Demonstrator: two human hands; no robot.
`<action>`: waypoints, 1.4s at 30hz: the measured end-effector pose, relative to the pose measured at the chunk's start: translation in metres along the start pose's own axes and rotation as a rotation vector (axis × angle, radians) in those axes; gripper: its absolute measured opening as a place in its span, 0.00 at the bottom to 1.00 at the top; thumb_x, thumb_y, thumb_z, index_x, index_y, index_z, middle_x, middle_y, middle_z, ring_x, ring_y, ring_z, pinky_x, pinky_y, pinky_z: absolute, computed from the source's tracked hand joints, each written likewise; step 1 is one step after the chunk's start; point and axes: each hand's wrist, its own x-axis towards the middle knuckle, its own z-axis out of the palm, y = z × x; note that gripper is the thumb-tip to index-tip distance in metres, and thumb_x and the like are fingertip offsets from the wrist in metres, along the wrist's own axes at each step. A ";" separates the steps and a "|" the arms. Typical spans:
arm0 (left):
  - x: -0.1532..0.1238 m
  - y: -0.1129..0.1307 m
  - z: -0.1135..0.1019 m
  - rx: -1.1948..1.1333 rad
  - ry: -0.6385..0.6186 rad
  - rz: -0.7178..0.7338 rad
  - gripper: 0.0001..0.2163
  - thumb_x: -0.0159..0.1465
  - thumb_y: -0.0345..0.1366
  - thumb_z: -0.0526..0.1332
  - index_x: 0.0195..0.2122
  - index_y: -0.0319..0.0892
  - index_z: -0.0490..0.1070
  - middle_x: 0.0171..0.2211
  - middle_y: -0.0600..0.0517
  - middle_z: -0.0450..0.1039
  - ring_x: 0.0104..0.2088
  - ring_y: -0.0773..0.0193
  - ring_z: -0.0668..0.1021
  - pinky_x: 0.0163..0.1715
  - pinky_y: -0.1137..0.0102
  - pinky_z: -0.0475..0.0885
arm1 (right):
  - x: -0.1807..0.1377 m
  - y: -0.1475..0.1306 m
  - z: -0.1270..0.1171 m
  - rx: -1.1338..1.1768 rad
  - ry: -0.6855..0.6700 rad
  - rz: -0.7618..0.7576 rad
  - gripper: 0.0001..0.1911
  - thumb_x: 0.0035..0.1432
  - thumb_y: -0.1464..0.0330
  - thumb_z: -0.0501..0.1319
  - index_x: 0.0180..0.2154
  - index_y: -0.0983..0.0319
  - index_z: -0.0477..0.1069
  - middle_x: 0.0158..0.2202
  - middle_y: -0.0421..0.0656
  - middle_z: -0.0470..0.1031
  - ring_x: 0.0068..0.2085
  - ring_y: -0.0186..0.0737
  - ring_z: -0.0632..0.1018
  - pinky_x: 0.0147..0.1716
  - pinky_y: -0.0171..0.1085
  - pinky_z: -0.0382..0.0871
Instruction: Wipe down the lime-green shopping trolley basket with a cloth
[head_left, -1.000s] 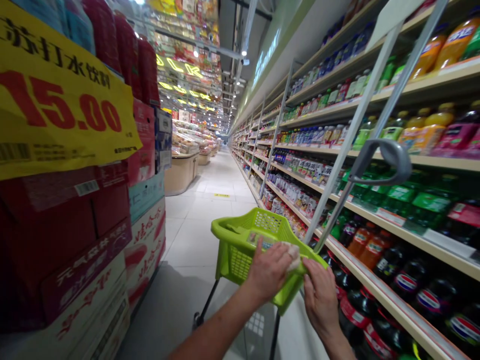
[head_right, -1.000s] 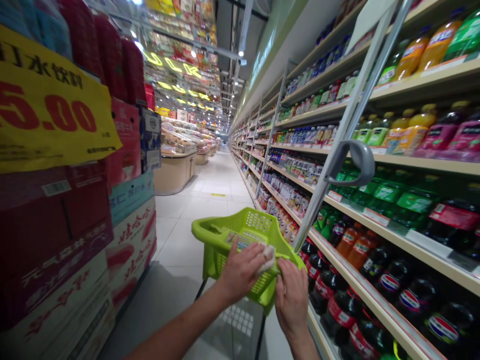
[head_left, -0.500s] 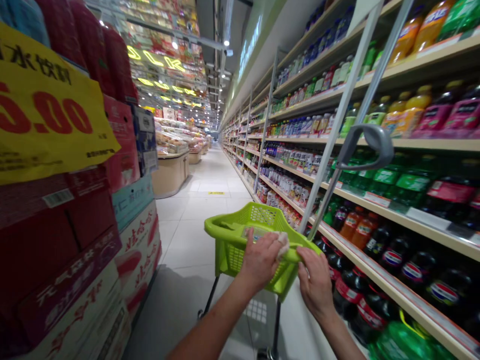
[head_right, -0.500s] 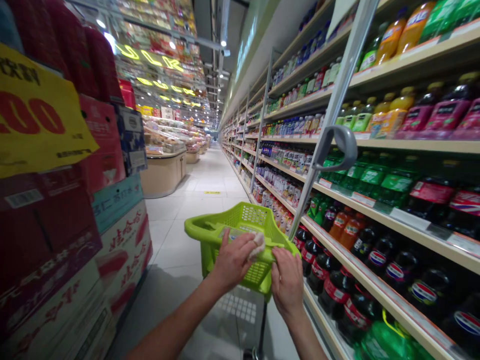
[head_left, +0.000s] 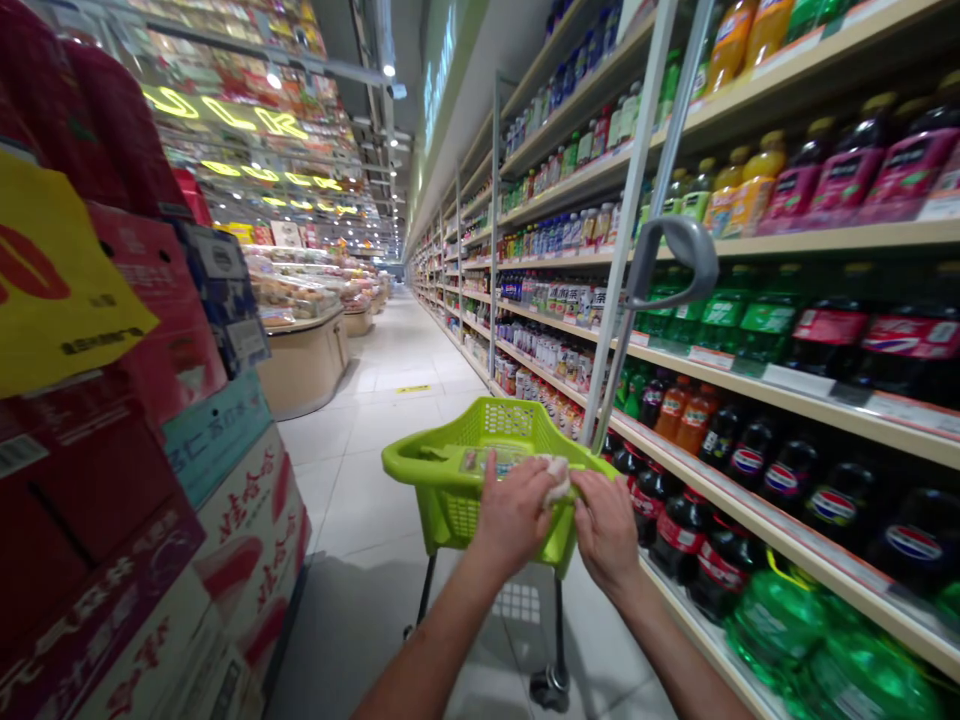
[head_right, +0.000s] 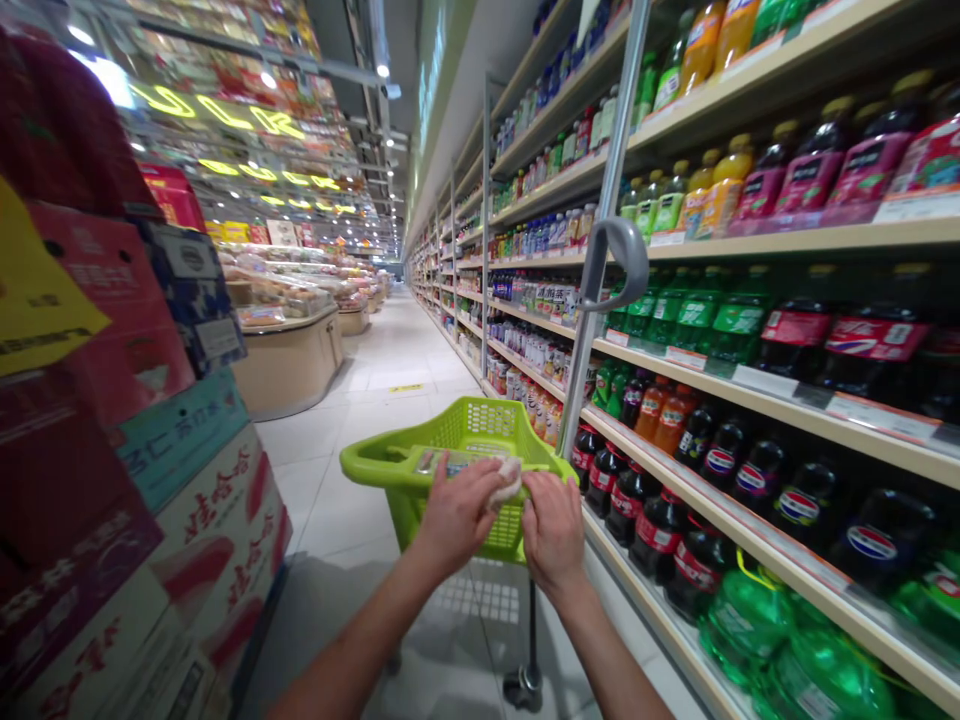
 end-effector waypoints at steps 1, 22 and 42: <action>-0.004 -0.010 -0.007 0.012 0.022 -0.044 0.17 0.55 0.29 0.53 0.45 0.50 0.65 0.50 0.53 0.68 0.51 0.60 0.68 0.57 0.48 0.39 | 0.000 0.000 -0.001 -0.001 -0.013 0.005 0.15 0.58 0.72 0.48 0.47 0.61 0.62 0.44 0.45 0.71 0.48 0.42 0.69 0.53 0.49 0.51; -0.021 -0.053 -0.021 0.147 0.285 -0.274 0.12 0.55 0.30 0.51 0.39 0.44 0.67 0.46 0.48 0.72 0.47 0.56 0.72 0.55 0.46 0.44 | 0.003 0.003 -0.004 0.023 0.020 0.092 0.14 0.57 0.72 0.48 0.43 0.61 0.65 0.43 0.44 0.72 0.49 0.41 0.69 0.55 0.48 0.49; 0.003 0.005 0.006 0.082 0.053 -0.041 0.15 0.56 0.30 0.53 0.44 0.48 0.67 0.50 0.51 0.69 0.51 0.58 0.69 0.57 0.48 0.42 | 0.004 0.001 -0.005 0.011 -0.038 0.108 0.14 0.57 0.71 0.48 0.44 0.60 0.66 0.45 0.43 0.72 0.50 0.42 0.68 0.54 0.48 0.50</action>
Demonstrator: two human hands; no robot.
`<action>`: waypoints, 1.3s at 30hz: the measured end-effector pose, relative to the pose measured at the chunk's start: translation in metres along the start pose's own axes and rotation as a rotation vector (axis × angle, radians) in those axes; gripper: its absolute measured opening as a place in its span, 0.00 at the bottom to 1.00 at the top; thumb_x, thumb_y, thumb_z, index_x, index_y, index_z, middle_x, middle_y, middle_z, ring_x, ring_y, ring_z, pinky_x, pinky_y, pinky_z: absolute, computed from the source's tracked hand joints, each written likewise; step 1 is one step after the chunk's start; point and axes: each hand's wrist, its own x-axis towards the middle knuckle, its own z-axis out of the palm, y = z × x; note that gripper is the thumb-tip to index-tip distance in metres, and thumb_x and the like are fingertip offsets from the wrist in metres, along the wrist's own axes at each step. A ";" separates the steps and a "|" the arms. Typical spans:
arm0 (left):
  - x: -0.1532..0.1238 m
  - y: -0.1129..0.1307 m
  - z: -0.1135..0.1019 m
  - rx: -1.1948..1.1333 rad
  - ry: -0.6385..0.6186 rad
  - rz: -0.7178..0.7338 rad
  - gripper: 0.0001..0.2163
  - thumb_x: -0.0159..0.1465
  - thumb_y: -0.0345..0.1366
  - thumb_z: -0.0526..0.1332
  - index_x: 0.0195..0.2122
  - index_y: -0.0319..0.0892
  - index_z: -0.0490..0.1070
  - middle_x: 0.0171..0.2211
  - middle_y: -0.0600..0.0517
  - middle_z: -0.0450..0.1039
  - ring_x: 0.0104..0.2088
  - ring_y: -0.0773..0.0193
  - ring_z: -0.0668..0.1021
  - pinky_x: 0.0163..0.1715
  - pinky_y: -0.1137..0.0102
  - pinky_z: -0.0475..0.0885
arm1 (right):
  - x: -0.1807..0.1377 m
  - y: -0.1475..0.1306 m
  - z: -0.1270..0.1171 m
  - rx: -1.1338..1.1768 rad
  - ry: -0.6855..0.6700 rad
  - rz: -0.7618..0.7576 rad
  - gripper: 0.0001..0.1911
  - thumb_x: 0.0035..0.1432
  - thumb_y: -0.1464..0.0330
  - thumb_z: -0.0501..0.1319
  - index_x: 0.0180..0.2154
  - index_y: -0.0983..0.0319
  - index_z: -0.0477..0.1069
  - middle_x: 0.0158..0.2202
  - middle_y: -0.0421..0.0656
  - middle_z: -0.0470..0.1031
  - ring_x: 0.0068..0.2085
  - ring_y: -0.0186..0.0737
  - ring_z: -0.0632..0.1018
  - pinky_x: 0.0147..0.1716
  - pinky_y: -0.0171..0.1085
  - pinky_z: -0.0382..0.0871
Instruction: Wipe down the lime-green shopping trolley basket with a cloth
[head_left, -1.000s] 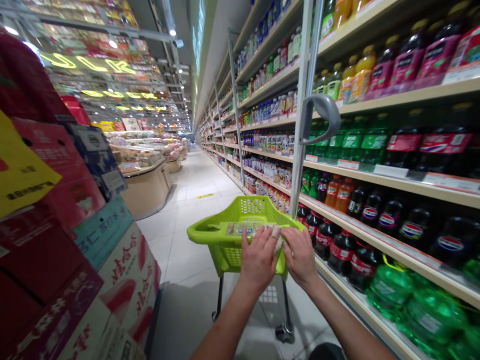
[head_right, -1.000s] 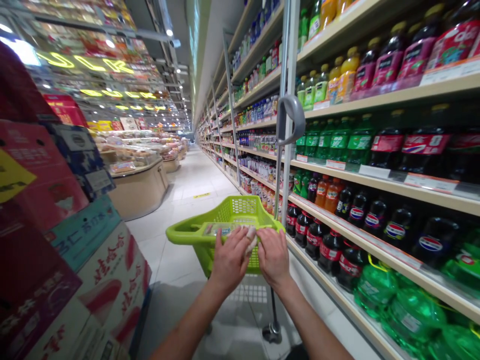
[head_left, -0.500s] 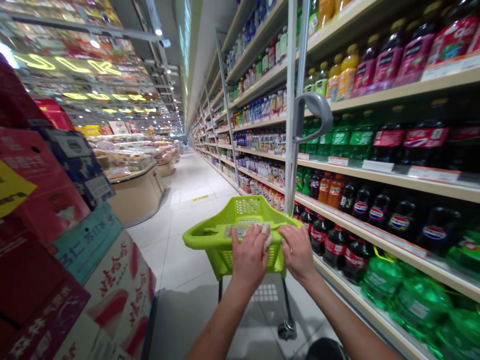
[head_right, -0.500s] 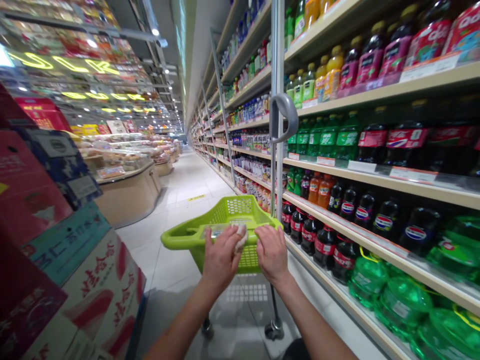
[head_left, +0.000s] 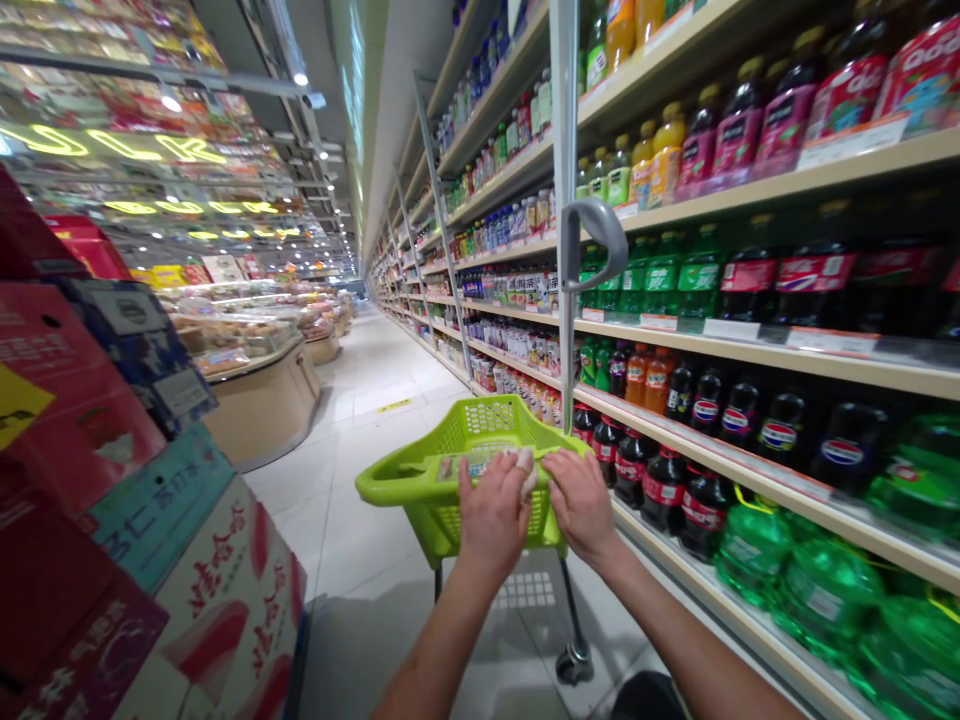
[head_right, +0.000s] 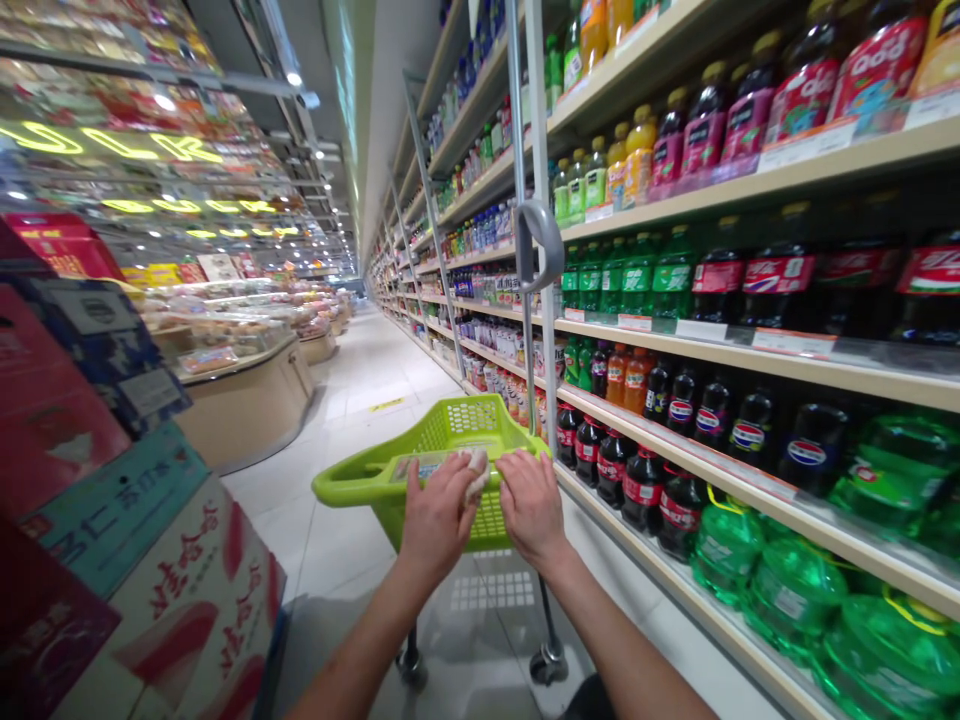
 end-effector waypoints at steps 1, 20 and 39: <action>0.000 0.002 0.001 -0.002 -0.003 0.000 0.15 0.56 0.30 0.53 0.44 0.48 0.66 0.50 0.51 0.68 0.51 0.58 0.69 0.57 0.48 0.42 | 0.000 0.001 -0.001 -0.005 -0.019 -0.019 0.15 0.57 0.72 0.48 0.44 0.60 0.66 0.45 0.43 0.72 0.51 0.42 0.68 0.54 0.48 0.50; -0.009 -0.061 -0.035 0.073 0.045 -0.152 0.13 0.55 0.31 0.51 0.41 0.46 0.67 0.45 0.50 0.72 0.46 0.58 0.73 0.56 0.46 0.42 | -0.001 0.016 -0.003 -0.022 0.028 -0.050 0.15 0.57 0.71 0.48 0.44 0.58 0.67 0.44 0.42 0.72 0.49 0.41 0.70 0.54 0.49 0.52; -0.037 -0.007 -0.029 -0.060 0.006 0.093 0.19 0.52 0.28 0.52 0.46 0.46 0.65 0.47 0.51 0.71 0.47 0.61 0.72 0.58 0.50 0.38 | 0.009 0.033 -0.016 -0.076 -0.051 0.004 0.19 0.60 0.66 0.44 0.50 0.60 0.63 0.53 0.49 0.65 0.54 0.47 0.65 0.51 0.55 0.54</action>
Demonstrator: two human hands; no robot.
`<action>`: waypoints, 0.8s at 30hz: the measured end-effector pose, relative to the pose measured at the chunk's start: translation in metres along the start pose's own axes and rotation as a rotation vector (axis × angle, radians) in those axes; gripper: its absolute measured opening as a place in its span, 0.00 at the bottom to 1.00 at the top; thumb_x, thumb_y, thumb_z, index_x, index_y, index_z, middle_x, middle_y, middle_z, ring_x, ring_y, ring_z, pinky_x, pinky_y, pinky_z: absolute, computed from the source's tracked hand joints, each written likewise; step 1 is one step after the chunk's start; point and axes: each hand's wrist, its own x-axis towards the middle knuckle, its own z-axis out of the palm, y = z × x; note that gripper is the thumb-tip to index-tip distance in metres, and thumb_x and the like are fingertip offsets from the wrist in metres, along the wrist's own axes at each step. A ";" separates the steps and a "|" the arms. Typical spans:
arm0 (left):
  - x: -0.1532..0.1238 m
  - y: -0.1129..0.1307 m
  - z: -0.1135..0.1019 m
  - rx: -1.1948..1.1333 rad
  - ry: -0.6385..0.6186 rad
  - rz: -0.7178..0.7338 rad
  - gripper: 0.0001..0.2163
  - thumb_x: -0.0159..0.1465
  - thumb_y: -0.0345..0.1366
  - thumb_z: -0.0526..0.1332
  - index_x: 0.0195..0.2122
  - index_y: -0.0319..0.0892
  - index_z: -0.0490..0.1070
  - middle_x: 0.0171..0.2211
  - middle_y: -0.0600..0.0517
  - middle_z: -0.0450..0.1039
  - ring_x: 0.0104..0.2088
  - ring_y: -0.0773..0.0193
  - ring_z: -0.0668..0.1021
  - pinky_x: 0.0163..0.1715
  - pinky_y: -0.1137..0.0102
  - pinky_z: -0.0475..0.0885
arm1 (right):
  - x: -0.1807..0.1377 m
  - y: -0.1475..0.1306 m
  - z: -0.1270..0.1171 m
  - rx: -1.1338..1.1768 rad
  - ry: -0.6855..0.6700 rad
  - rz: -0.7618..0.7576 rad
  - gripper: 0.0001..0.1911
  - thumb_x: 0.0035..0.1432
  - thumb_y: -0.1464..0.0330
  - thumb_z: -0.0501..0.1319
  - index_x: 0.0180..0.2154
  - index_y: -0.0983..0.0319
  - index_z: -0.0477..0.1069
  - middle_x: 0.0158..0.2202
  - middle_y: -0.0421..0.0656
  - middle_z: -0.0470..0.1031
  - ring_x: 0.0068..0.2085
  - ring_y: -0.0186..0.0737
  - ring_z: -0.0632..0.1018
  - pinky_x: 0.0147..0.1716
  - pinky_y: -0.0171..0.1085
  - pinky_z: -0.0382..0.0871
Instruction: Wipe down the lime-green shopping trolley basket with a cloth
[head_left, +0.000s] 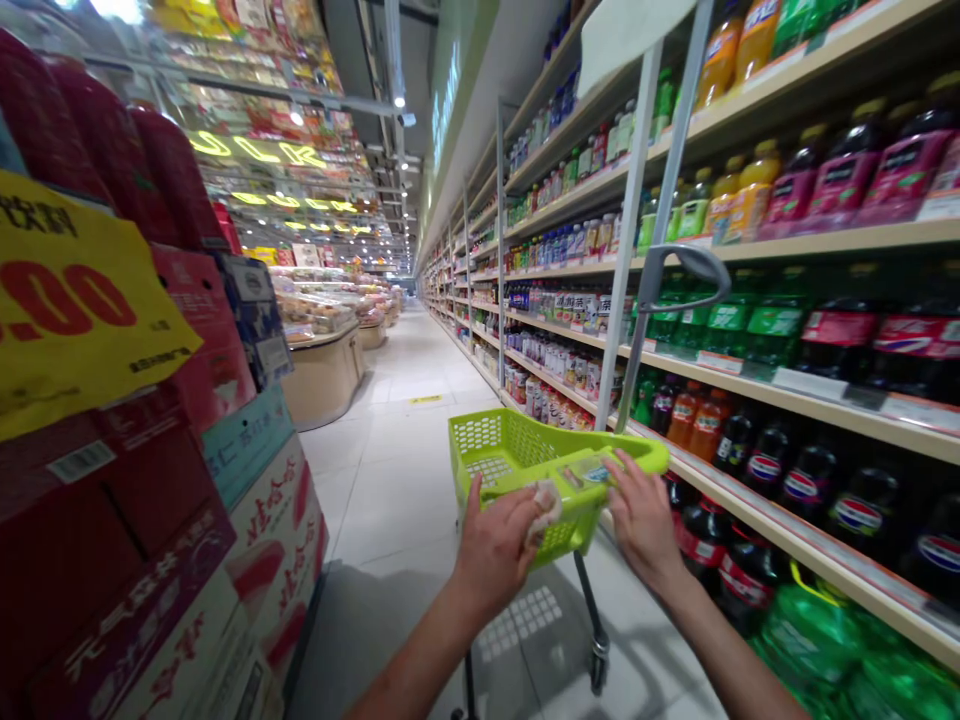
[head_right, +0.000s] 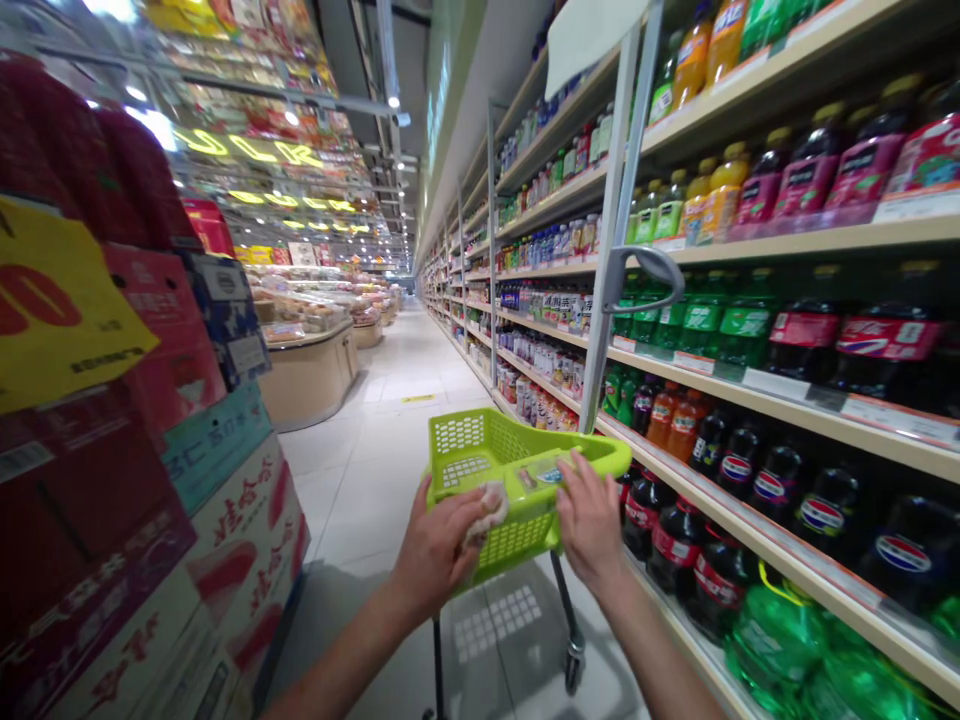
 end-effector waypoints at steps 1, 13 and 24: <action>-0.001 0.001 -0.001 -0.020 0.001 -0.008 0.19 0.52 0.28 0.52 0.45 0.46 0.66 0.46 0.51 0.72 0.47 0.62 0.72 0.58 0.50 0.38 | -0.001 -0.014 -0.001 0.055 -0.029 -0.046 0.19 0.60 0.67 0.44 0.50 0.59 0.63 0.52 0.48 0.66 0.53 0.45 0.66 0.52 0.53 0.53; -0.005 -0.054 0.019 -0.230 0.046 -0.421 0.17 0.51 0.28 0.48 0.40 0.45 0.68 0.42 0.52 0.74 0.44 0.61 0.74 0.57 0.49 0.47 | -0.005 -0.025 -0.008 0.187 -0.076 0.001 0.17 0.60 0.65 0.44 0.39 0.58 0.70 0.47 0.44 0.72 0.55 0.49 0.65 0.52 0.60 0.50; 0.001 -0.038 0.055 -0.242 -0.061 -0.241 0.18 0.52 0.27 0.51 0.45 0.47 0.65 0.47 0.52 0.71 0.48 0.63 0.71 0.58 0.50 0.38 | -0.021 -0.027 -0.021 0.188 -0.010 -0.080 0.11 0.57 0.66 0.50 0.38 0.59 0.69 0.42 0.44 0.73 0.45 0.43 0.72 0.52 0.51 0.54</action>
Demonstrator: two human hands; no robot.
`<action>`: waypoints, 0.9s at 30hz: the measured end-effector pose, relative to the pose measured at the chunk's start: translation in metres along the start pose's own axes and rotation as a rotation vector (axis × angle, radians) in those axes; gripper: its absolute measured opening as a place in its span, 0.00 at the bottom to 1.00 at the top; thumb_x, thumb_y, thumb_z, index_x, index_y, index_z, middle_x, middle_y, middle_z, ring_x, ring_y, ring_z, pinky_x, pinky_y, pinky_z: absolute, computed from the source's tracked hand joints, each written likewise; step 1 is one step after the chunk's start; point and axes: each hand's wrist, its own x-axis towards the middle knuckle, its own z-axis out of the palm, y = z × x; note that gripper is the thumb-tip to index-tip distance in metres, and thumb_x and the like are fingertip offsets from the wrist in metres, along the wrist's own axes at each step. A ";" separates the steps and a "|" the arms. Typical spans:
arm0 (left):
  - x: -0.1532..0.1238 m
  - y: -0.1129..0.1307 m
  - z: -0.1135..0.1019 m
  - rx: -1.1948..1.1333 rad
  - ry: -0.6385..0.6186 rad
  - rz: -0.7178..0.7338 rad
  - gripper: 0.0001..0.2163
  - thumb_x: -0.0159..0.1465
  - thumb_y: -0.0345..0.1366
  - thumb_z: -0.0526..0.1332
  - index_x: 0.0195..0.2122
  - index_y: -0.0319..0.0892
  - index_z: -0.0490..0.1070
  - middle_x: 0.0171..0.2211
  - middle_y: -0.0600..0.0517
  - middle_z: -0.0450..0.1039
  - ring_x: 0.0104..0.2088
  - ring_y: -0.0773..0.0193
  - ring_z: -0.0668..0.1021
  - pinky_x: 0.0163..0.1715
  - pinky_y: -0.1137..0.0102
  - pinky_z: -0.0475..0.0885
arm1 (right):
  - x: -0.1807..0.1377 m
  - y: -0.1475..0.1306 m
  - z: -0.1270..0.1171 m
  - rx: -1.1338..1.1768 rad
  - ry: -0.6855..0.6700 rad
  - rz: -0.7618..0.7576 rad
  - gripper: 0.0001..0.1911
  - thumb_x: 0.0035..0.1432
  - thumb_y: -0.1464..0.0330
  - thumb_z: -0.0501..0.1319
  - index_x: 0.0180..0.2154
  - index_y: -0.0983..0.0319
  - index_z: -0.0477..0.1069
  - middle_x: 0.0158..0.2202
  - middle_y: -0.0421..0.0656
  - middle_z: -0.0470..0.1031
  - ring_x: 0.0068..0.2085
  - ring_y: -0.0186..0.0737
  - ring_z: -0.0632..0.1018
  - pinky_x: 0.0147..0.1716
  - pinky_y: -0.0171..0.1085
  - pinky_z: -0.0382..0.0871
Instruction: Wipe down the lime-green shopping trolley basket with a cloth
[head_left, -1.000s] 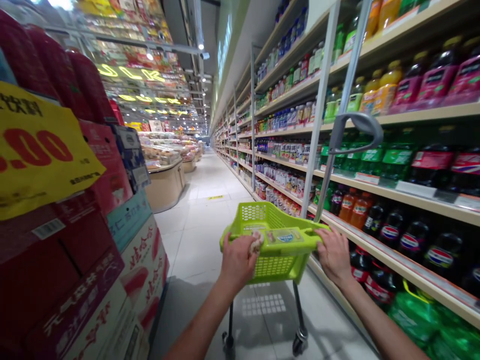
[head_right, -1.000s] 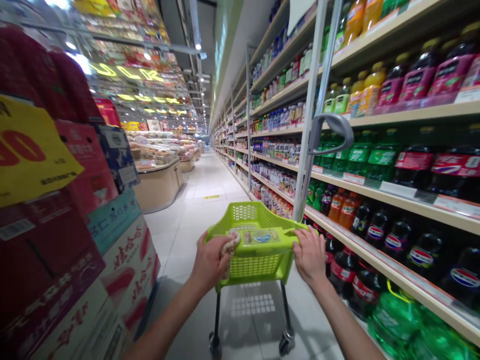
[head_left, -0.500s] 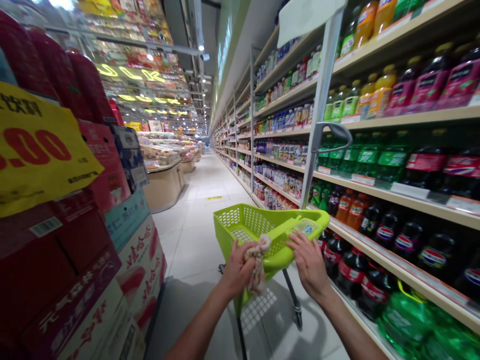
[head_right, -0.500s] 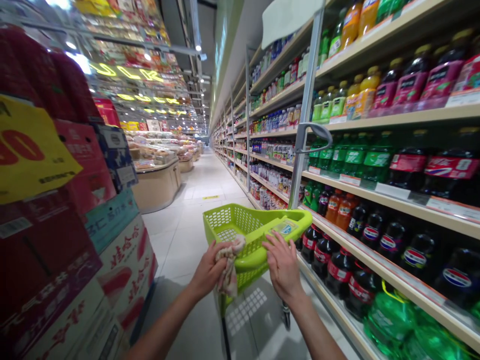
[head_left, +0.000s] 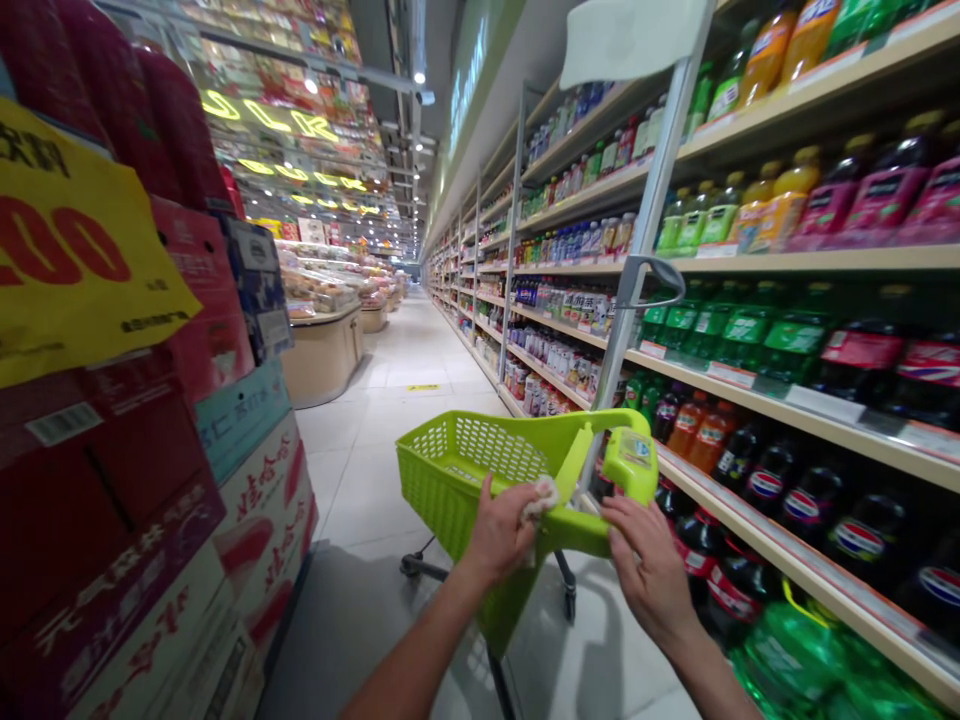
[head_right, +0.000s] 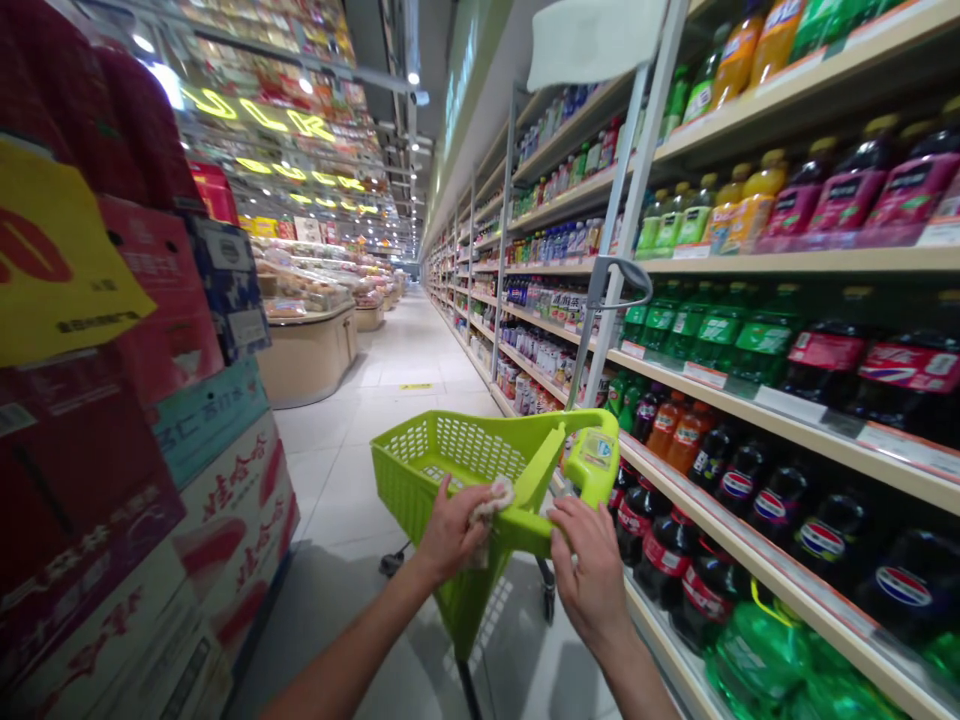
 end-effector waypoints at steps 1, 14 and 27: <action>0.001 -0.014 0.001 0.024 0.030 -0.089 0.18 0.53 0.26 0.51 0.44 0.46 0.65 0.47 0.52 0.71 0.48 0.63 0.71 0.57 0.49 0.40 | -0.001 0.007 -0.002 -0.013 0.003 0.006 0.11 0.57 0.66 0.50 0.38 0.59 0.69 0.42 0.44 0.73 0.45 0.44 0.72 0.51 0.51 0.55; -0.002 -0.029 0.016 0.049 -0.005 -0.043 0.21 0.52 0.24 0.51 0.46 0.48 0.65 0.49 0.51 0.69 0.51 0.61 0.69 0.57 0.48 0.37 | -0.003 0.039 -0.014 -0.115 0.081 0.020 0.11 0.56 0.66 0.50 0.32 0.60 0.70 0.38 0.45 0.72 0.44 0.45 0.71 0.49 0.51 0.57; 0.008 -0.018 0.031 0.073 -0.024 0.008 0.17 0.57 0.28 0.52 0.47 0.49 0.65 0.48 0.52 0.70 0.49 0.62 0.70 0.57 0.49 0.35 | 0.006 0.017 -0.007 -0.338 -0.074 -0.045 0.10 0.55 0.67 0.52 0.34 0.57 0.71 0.34 0.38 0.77 0.41 0.44 0.72 0.51 0.53 0.45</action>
